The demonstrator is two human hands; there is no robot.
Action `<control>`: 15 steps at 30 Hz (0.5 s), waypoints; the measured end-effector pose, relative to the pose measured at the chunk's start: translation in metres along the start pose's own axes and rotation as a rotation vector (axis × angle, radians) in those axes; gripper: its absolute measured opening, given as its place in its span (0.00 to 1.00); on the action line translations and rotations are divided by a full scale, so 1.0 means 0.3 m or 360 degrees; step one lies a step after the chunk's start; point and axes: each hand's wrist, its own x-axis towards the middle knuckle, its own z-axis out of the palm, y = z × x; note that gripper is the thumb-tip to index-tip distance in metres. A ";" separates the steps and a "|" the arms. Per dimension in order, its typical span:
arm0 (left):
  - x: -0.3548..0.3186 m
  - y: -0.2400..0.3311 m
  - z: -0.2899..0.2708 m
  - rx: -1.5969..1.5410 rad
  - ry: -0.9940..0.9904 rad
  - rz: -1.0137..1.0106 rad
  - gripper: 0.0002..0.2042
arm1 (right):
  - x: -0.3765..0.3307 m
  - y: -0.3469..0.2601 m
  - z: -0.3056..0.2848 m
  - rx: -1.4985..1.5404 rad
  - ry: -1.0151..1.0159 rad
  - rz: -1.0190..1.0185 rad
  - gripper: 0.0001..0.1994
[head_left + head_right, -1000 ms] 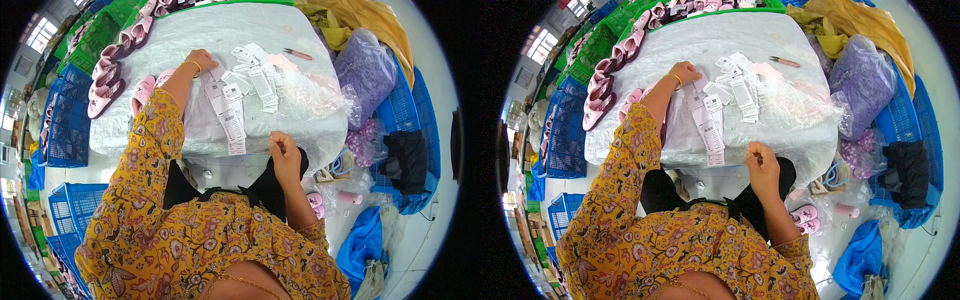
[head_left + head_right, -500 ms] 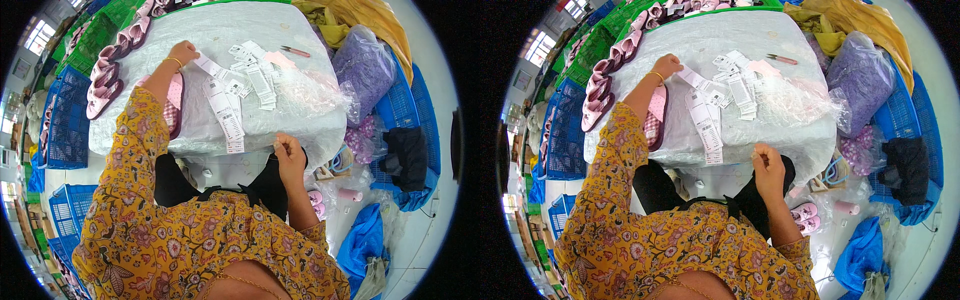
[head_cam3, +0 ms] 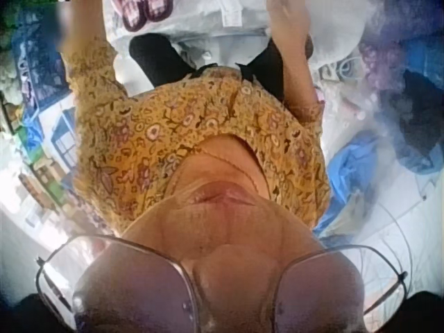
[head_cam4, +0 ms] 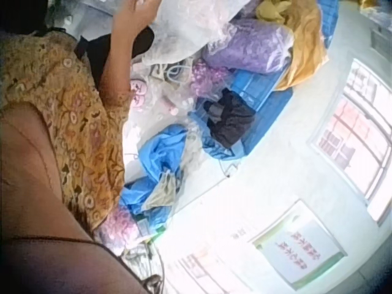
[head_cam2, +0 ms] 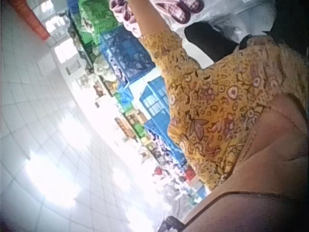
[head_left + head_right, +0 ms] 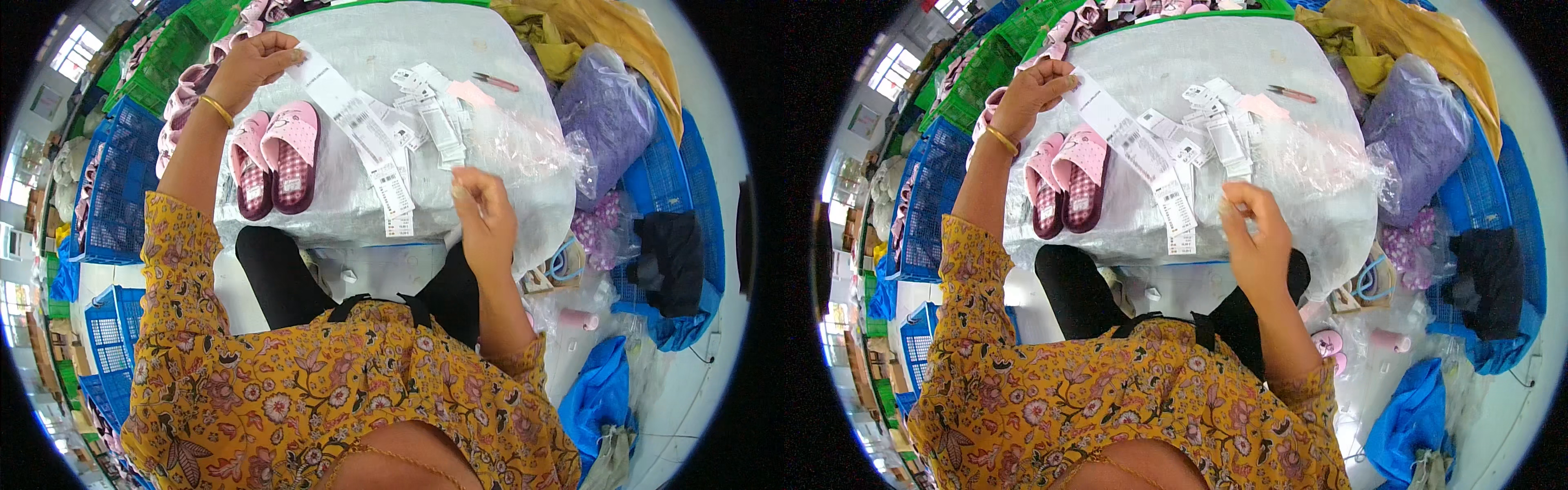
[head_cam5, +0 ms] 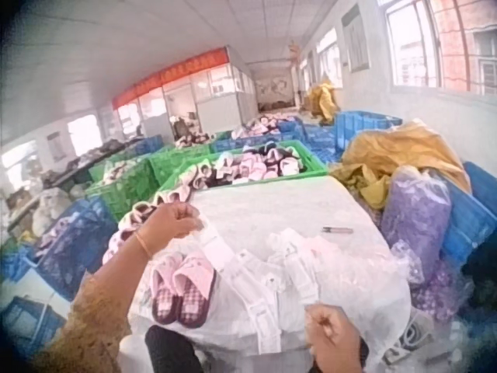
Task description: The person sits on the floor and repeatedly picks up small white paper labels, peels them, and sticks them onto the insoles of pink slippers. They handle the slippers one at a time, placing each labeled pair into a green basket.
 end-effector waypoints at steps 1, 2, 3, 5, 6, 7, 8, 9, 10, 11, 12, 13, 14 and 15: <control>-0.039 0.028 0.035 -0.0059 -0.0018 0.0000 0.09 | 0.023 -0.023 0.032 -0.0038 -0.0038 -0.0140 0.07; -0.072 0.042 0.058 -0.0096 -0.0106 0.0006 0.09 | 0.035 -0.037 0.068 0.0115 -0.0094 -0.0100 0.07; -0.103 0.056 0.091 -0.0132 -0.0153 0.0002 0.09 | 0.044 -0.048 0.105 0.0262 -0.0142 -0.0059 0.07; -0.160 0.080 0.159 -0.0201 -0.0237 -0.0010 0.09 | 0.048 -0.049 0.143 0.0390 -0.0285 0.0102 0.06; -0.177 0.078 0.184 -0.0232 -0.0250 -0.0041 0.09 | 0.048 -0.047 0.153 0.0372 -0.0377 0.0216 0.06; -0.183 0.048 0.199 -0.0236 -0.0292 -0.0081 0.11 | 0.040 -0.049 0.160 0.0353 -0.0469 0.0329 0.06; -0.203 0.026 0.233 -0.0311 -0.0182 -0.0062 0.13 | 0.026 -0.059 0.163 0.0378 -0.0455 0.0425 0.06; -0.218 0.011 0.272 -0.0390 -0.0074 -0.0032 0.15 | 0.013 -0.050 0.166 0.0394 -0.0355 0.0444 0.06; -0.229 0.004 0.297 -0.0200 0.0088 0.0011 0.18 | 0.001 -0.028 0.168 0.0416 -0.0248 0.0458 0.06; -0.256 -0.017 0.339 -0.0215 0.0189 0.0072 0.19 | -0.008 -0.017 0.168 0.0437 -0.0142 0.0472 0.06; -0.301 -0.047 0.389 -0.0223 0.0298 0.0129 0.19 | -0.016 -0.026 0.169 0.0433 -0.0071 0.0528 0.06; -0.348 -0.068 0.442 -0.0235 0.0406 0.0184 0.20 | -0.024 -0.023 0.172 0.0453 -0.0042 0.0514 0.06; -0.397 -0.064 0.490 -0.0368 0.0369 0.0143 0.22 | -0.031 -0.023 0.174 0.0480 -0.0019 0.0503 0.05; -0.443 -0.060 0.541 -0.0510 0.0329 0.0102 0.24 | -0.040 -0.021 0.173 0.0497 0.0006 0.0490 0.05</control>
